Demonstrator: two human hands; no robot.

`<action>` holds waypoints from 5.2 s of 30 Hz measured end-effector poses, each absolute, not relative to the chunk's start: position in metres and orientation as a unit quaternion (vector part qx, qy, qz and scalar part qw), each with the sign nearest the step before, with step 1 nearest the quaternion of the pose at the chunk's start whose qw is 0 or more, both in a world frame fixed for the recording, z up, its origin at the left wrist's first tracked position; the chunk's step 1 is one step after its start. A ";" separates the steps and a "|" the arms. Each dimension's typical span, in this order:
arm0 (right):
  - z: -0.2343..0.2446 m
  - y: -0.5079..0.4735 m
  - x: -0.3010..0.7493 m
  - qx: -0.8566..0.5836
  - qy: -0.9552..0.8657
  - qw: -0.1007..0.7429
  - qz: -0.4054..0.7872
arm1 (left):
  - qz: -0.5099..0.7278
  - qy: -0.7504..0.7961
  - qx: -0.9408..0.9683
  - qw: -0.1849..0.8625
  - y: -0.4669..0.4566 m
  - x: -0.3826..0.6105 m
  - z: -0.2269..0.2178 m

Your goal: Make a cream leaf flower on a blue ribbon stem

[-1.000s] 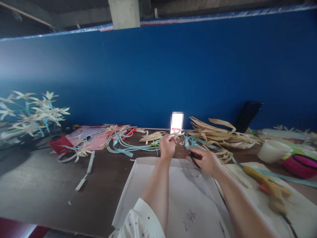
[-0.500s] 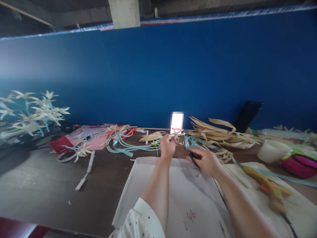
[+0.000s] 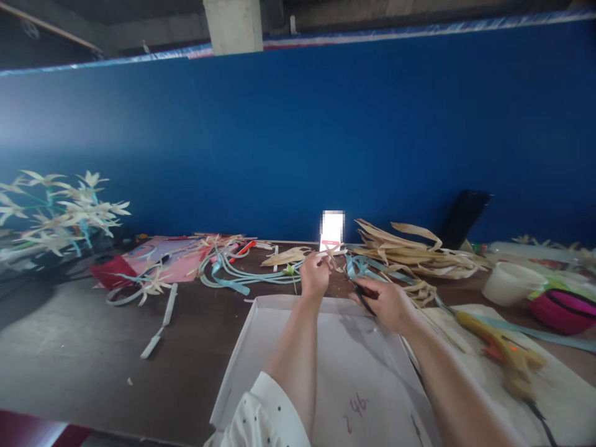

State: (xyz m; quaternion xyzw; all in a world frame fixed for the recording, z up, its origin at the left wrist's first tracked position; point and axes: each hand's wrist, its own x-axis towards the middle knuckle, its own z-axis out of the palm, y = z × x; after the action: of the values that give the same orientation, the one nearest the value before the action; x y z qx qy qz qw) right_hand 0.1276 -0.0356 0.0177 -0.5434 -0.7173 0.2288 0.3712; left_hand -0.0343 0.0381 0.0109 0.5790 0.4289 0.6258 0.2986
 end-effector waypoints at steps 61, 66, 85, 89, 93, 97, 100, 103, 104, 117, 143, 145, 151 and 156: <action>0.017 -0.035 0.130 -0.595 -0.719 0.352 0.069 | 0.603 0.443 0.525 0.406 0.033 -0.033 0.024; 0.016 -0.034 0.131 -0.602 -0.721 0.339 0.047 | 0.593 0.453 0.526 0.407 0.030 -0.033 0.026; 0.022 -0.039 0.124 -0.599 -0.718 0.347 0.070 | 0.594 0.509 0.495 0.379 0.036 -0.037 0.020; 0.022 -0.039 0.124 -0.598 -0.718 0.349 0.073 | 0.598 0.503 0.508 0.361 0.038 -0.038 0.017; 0.020 -0.039 0.125 -0.598 -0.716 0.353 0.070 | 0.597 0.486 0.516 0.376 0.039 -0.035 0.015; 0.019 -0.038 0.127 -0.603 -0.721 0.338 0.052 | 0.592 0.471 0.532 0.380 0.038 -0.033 0.016; 0.020 -0.037 0.127 -0.607 -0.722 0.330 0.045 | 0.588 0.461 0.537 0.391 0.035 -0.032 0.017; 0.020 -0.037 0.128 -0.614 -0.720 0.320 0.042 | 0.587 0.455 0.541 0.395 0.034 -0.032 0.019; 0.020 -0.037 0.129 -0.617 -0.720 0.316 0.039 | 0.587 0.452 0.543 0.395 0.033 -0.032 0.019; 0.016 -0.035 0.130 -0.604 -0.720 0.336 0.058 | 0.583 0.456 0.539 0.402 0.032 -0.032 0.021; 0.021 -0.037 0.129 -0.619 -0.718 0.317 0.025 | 0.577 0.440 0.555 0.407 0.031 -0.032 0.023; 0.021 -0.037 0.129 -0.619 -0.719 0.315 0.030 | 0.576 0.440 0.555 0.409 0.030 -0.032 0.024; 0.020 -0.036 0.129 -0.618 -0.719 0.316 0.046 | 0.578 0.436 0.552 0.414 0.030 -0.032 0.023; 0.018 -0.035 0.129 -0.610 -0.714 0.337 0.060 | 0.580 0.438 0.551 0.409 0.032 -0.032 0.021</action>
State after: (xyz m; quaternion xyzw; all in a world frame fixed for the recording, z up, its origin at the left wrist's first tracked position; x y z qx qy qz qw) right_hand 0.1285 -0.0349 0.0177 -0.6105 -0.7144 0.0596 0.3368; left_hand -0.0320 0.0315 0.0210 0.5512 0.4382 0.5804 0.4089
